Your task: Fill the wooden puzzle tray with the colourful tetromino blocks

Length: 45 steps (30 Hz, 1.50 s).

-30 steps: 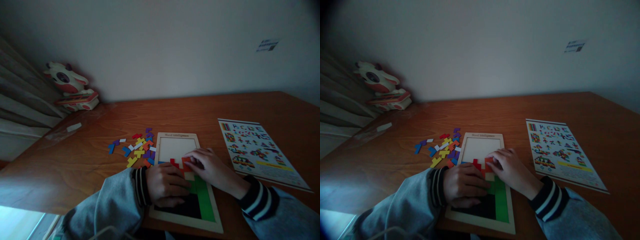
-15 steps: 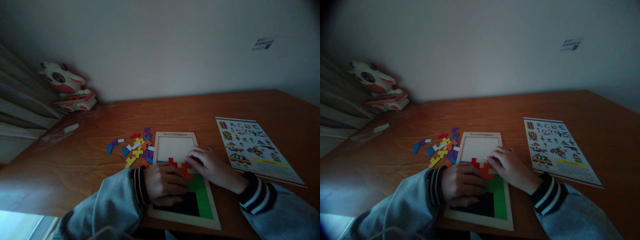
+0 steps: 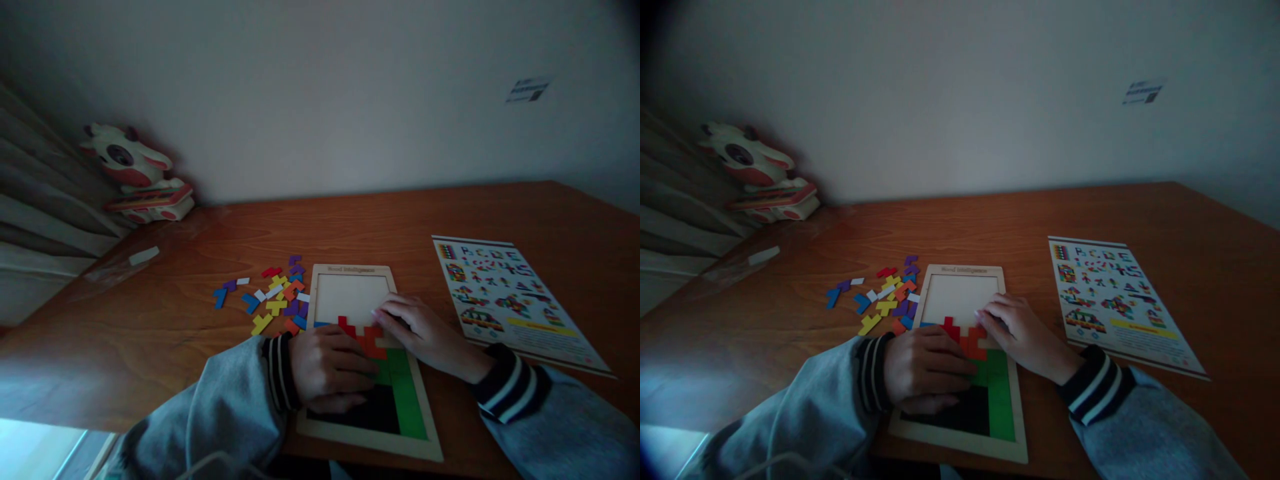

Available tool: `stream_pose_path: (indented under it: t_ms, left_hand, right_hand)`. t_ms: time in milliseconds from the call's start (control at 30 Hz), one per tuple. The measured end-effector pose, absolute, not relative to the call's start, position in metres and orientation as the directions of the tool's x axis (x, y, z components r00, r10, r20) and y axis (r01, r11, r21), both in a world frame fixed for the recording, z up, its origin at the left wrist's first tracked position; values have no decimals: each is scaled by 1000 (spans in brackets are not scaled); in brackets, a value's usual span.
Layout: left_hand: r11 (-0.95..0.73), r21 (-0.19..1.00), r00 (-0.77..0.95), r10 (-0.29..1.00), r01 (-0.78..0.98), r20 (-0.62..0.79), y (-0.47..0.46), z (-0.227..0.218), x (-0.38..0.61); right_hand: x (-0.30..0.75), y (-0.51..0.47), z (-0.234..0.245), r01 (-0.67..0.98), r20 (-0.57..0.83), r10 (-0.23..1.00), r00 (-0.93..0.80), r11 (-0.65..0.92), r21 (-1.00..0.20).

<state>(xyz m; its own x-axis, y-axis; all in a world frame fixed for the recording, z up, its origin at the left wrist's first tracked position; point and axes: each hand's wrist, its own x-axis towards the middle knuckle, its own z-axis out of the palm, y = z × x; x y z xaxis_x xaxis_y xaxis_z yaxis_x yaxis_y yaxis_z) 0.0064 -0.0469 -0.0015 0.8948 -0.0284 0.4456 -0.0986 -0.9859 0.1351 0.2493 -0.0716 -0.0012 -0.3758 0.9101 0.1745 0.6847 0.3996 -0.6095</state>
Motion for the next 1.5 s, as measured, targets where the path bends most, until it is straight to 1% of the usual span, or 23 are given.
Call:
stream_pose_path:
  t_ms: [200,400,467,567,667,767,1000,1133,1400,1500]
  left_hand:
    - [-987,121,882,-39,-107,469,-46,-4,7]
    - [-988,109,878,-41,-105,477,-45,-10,7]
    - [-988,110,880,-41,-106,473,-45,-9,6]
    - [-988,109,880,-41,-105,474,-46,-7,6]
    - [-988,107,885,-46,-107,464,-46,-6,6]
    - [-989,101,901,-52,-106,431,-45,-5,6]
    - [-989,99,885,-51,-109,462,-44,-6,6]
    - [-990,98,878,-43,-102,476,-45,-7,5]
    - [-990,96,888,-45,-100,457,-46,-6,6]
    - [-993,89,897,-33,-81,441,-46,-8,5]
  right_hand:
    - [247,-70,-1,673,138,915,-378,374,-638]
    - [247,-72,-2,697,148,910,-388,394,-599]
    - [253,-73,1,683,118,897,-427,405,-608]
    - [265,-74,6,640,45,876,-481,386,-665]
    - [276,-74,8,638,-1,882,-471,340,-691]
    - [280,-75,6,639,-21,881,-473,326,-697]
    - [276,-72,4,619,-12,872,-489,338,-709]
    - [274,-70,2,639,1,882,-472,343,-689]
    - [271,-73,2,653,32,876,-481,382,-654]
    - [271,-74,2,639,31,866,-498,391,-662]
